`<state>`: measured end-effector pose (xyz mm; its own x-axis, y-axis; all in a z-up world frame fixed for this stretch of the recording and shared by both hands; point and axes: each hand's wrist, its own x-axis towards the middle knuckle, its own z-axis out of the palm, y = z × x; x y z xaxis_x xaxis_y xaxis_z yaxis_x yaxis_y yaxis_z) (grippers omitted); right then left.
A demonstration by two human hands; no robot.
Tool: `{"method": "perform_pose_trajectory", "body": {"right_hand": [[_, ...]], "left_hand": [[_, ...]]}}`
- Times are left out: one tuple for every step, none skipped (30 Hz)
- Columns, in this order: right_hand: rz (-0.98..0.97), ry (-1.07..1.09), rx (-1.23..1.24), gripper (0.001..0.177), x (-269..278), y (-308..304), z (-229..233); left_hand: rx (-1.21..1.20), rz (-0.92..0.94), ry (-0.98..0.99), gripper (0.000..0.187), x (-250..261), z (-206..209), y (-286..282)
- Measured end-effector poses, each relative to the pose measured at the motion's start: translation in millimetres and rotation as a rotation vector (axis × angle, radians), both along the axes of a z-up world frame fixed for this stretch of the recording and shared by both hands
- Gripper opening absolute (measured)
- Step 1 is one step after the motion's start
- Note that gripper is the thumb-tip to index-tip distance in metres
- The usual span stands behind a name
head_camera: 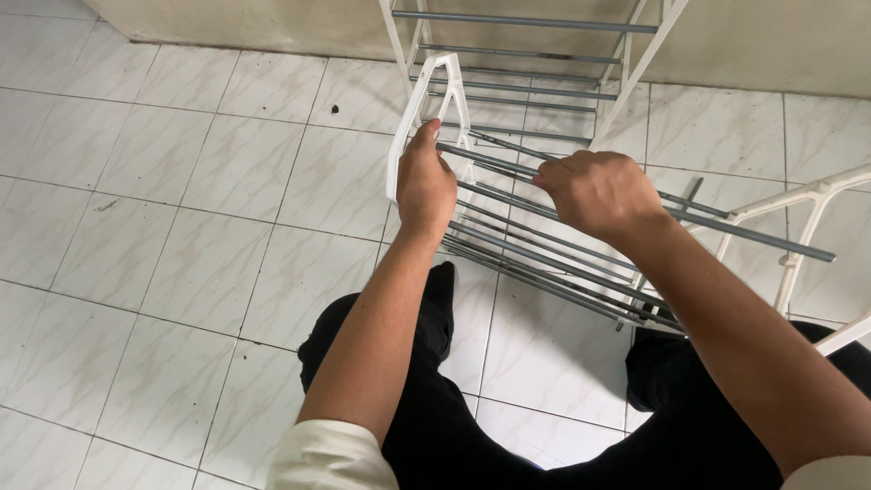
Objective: The person assembles a white plastic drying rack by inserting metal rods into slots on the side frames. They sit on the floor, pick up rods from a pile, and slide them into place one by one until the rack is fully assembled.
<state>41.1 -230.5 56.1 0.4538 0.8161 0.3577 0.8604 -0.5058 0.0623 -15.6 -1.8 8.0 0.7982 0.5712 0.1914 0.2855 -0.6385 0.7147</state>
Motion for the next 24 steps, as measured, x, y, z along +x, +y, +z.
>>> {"method": "perform_pose_trajectory", "body": {"right_hand": [[-0.048,0.106,-0.019,0.027,0,2,0],[-0.097,0.21,-0.039,0.028,2,3,1],[-0.092,0.26,-0.017,0.026,4,3,3],[-0.087,0.317,0.006,0.025,3,3,3],[-0.082,0.374,0.029,0.023,3,3,3],[-0.069,0.294,0.04,0.023,1,2,2],[-0.057,0.213,0.052,0.023,0,0,2],[-0.044,0.13,0.065,0.023,-1,-2,2],[-0.007,-0.018,0.035,0.022,-2,-3,2],[0.031,-0.165,0.004,0.021,-2,-5,2],[0.069,-0.313,-0.027,0.022,-2,-6,1],[0.06,-0.334,-0.063,0.02,-2,-6,0],[0.051,-0.354,-0.1,0.018,-2,-5,-1],[0.042,-0.376,-0.136,0.017,-2,-4,-1],[0.048,-0.296,-0.093,0.017,-2,-2,-2],[0.055,-0.217,-0.051,0.017,-1,0,-2],[0.061,-0.137,-0.008,0.018,0,2,-2],[0.036,-0.026,-0.014,0.019,0,4,-1],[0.01,0.085,-0.019,0.022,1,5,1],[-0.015,0.192,-0.022,0.026,3,7,3],[-0.005,0.246,0.008,0.027,4,8,6],[0.005,0.304,0.037,0.027,4,9,7],[0.015,0.361,0.067,0.028,4,10,8],[-0.005,0.299,0.03,0.028,2,10,8]], "left_hand": [[-0.006,-0.005,-0.011,0.047,0,-1,1],[-0.014,-0.011,-0.025,0.047,0,-1,1],[-0.022,-0.017,-0.039,0.046,1,-2,1],[0.012,-0.02,-0.046,0.044,0,-2,2],[0.045,-0.025,-0.054,0.042,0,-3,2],[0.081,-0.029,-0.06,0.04,-1,-3,2],[0.071,-0.027,-0.053,0.04,-2,-4,2],[0.062,-0.025,-0.049,0.04,-2,-4,1],[0.053,-0.024,-0.046,0.039,-2,-3,0],[0.065,-0.02,-0.051,0.039,-2,-3,-1],[0.076,-0.015,-0.057,0.039,-2,-3,-2],[0.088,-0.01,-0.061,0.039,-2,-3,-2],[0.083,-0.013,-0.045,0.04,-3,-3,-3],[0.079,-0.015,-0.031,0.04,-3,-2,-2],[0.075,-0.018,-0.016,0.041,-3,-2,-2],[0.043,-0.015,-0.007,0.042,-3,-2,-2],[0.011,-0.012,0.002,0.044,-3,-2,-2],[-0.02,-0.01,0.009,0.045,-3,-2,-1],[-0.011,-0.012,-0.002,0.046,-4,-2,-1],[-0.001,-0.013,-0.018,0.046,-3,-1,-1],[0.01,-0.015,-0.033,0.047,-2,-1,0],[0.035,-0.018,-0.033,0.047,-2,0,0],[0.06,-0.021,-0.033,0.047,-3,0,0],[0.083,-0.027,-0.031,0.048,-4,0,0]]}}
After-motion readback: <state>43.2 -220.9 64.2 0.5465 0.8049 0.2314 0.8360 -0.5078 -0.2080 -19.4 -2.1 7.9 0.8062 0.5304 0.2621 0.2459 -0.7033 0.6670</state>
